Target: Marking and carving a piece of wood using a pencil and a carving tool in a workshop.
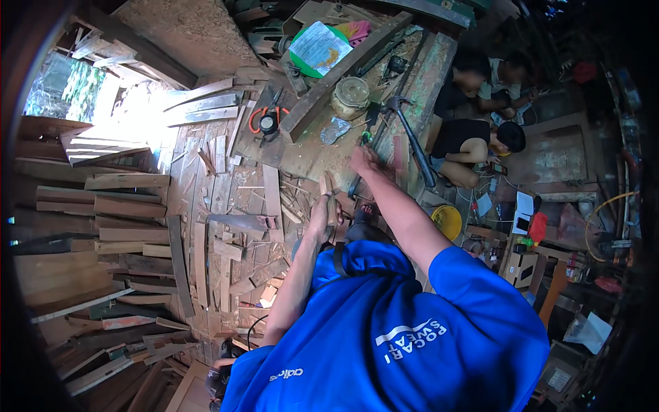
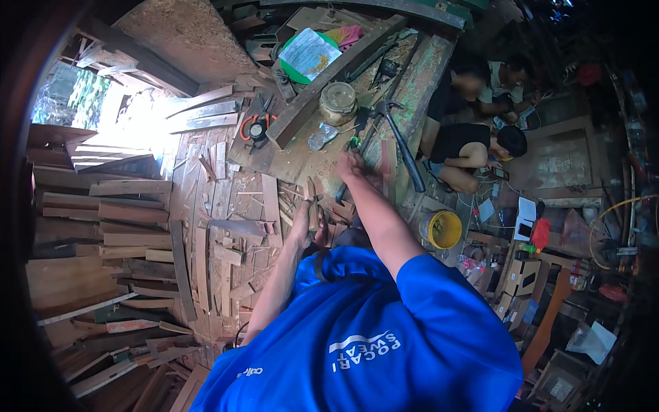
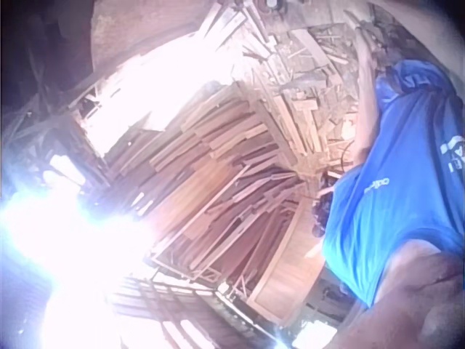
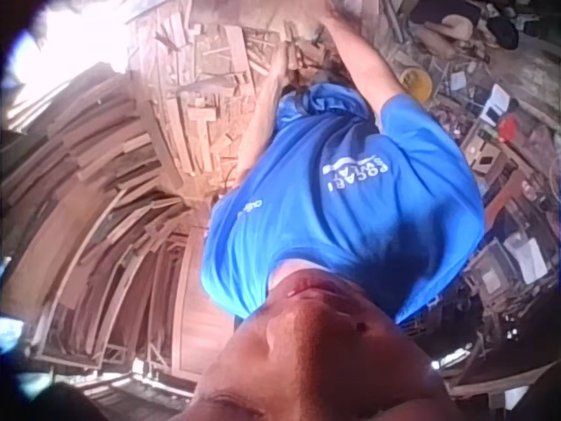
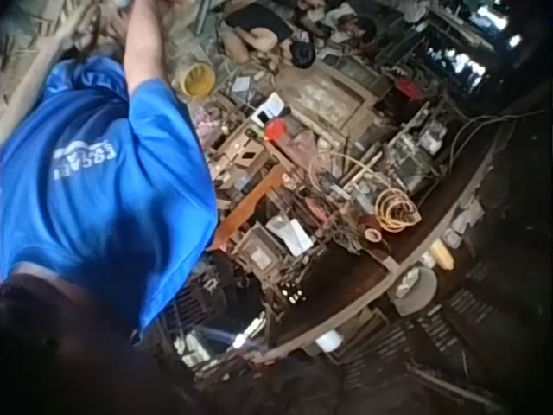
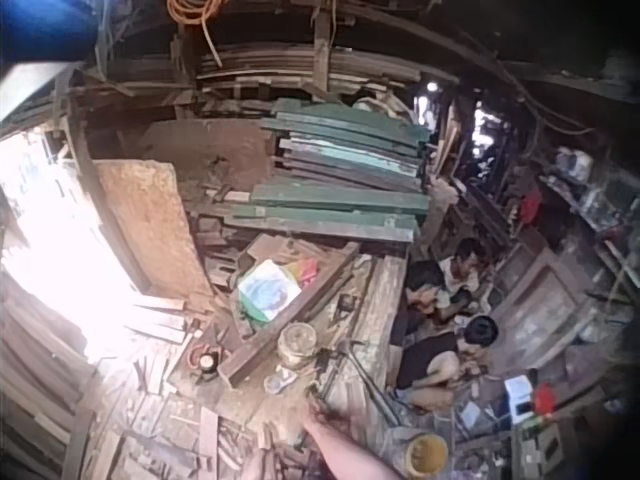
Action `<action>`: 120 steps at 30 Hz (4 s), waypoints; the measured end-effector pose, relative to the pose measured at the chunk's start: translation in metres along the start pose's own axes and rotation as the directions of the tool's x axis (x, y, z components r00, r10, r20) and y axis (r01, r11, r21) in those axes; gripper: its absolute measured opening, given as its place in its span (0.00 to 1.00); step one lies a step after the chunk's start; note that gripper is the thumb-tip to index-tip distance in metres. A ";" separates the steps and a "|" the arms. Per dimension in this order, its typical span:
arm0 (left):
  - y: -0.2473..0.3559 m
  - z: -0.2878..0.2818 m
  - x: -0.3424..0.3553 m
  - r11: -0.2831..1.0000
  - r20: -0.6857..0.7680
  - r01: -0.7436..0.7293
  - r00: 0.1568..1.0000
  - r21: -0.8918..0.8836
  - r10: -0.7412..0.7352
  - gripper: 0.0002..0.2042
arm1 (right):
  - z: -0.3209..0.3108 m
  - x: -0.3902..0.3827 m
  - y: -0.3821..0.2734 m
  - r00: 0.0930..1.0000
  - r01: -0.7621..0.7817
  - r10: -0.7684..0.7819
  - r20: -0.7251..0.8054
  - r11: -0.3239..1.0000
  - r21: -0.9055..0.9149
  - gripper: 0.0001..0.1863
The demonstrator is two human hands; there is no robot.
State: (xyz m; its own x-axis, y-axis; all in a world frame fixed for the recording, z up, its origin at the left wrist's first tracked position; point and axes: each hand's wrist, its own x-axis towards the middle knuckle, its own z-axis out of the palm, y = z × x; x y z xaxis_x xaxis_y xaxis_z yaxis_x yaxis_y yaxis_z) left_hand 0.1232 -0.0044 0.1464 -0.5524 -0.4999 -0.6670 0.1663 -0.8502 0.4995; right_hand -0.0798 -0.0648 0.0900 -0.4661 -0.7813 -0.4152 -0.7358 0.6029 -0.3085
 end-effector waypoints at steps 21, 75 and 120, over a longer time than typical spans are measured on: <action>-0.034 0.065 0.082 0.914 -0.072 0.385 0.923 0.129 -0.378 0.23 | -0.129 -0.290 0.039 0.943 -0.307 0.332 0.039 0.816 0.490 0.23; -0.045 0.092 0.085 0.921 0.200 0.386 0.899 0.060 -0.390 0.23 | -0.140 -0.267 -0.007 0.986 0.005 -0.022 -0.166 0.994 -0.107 0.14; -0.067 0.102 0.091 0.950 0.124 0.181 0.980 -0.254 -0.154 0.16 | -0.154 -0.238 -0.002 0.993 0.013 -0.025 -0.113 0.995 -0.103 0.10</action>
State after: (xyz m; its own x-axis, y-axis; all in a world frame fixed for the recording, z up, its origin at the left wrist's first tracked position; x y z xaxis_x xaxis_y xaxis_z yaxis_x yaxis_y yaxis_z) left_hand -0.0219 0.0238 0.1085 -0.6687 -0.3386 -0.6619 0.2650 -0.9404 0.2134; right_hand -0.0430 0.0953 0.3216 -0.5003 -0.8093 -0.3078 -0.7885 0.5727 -0.2241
